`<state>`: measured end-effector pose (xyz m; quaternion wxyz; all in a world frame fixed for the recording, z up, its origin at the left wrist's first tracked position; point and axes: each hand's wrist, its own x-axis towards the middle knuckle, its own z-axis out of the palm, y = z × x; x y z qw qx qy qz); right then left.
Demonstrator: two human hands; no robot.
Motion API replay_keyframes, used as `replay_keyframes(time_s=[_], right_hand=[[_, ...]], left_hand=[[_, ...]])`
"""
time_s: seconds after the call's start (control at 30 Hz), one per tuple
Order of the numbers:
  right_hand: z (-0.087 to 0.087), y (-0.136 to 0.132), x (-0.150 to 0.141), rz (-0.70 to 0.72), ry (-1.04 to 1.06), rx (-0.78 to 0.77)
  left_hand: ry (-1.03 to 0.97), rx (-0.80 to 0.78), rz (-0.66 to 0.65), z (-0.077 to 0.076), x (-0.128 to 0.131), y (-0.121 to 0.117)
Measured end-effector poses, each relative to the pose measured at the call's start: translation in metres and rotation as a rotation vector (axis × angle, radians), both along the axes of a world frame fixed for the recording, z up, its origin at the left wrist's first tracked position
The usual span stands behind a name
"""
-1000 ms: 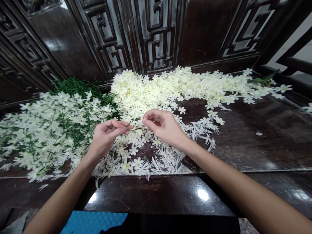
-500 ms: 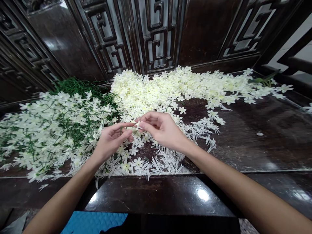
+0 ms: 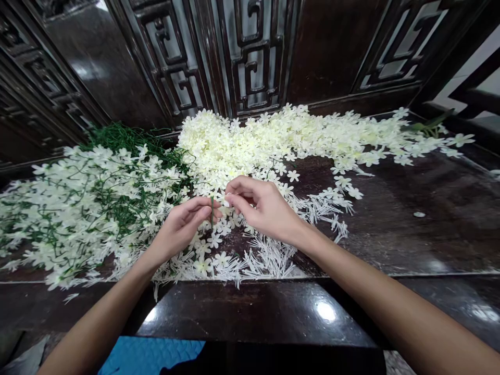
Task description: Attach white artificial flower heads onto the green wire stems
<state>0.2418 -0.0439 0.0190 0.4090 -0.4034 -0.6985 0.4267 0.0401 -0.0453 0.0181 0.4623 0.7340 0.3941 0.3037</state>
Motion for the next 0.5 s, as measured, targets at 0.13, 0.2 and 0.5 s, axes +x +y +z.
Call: replay_keyframes(time_s=[0.13, 0.2, 0.5], right_hand=[[0.0009, -0.0006, 0.0007, -0.002, 0.002, 0.015], [0.001, -0.0005, 0.0007, -0.007, -0.002, 0.015], [0.0002, -0.0009, -0.0001, 0.017, 0.017, 0.021]], left_hand=[[0.079, 0.046, 0.029, 0.0018, 0.0007, 0.0], [0.069, 0.062, 0.036, 0.0018, 0.0014, -0.0001], [0.165, 0.29, 0.09, 0.0036, 0.002, -0.0013]])
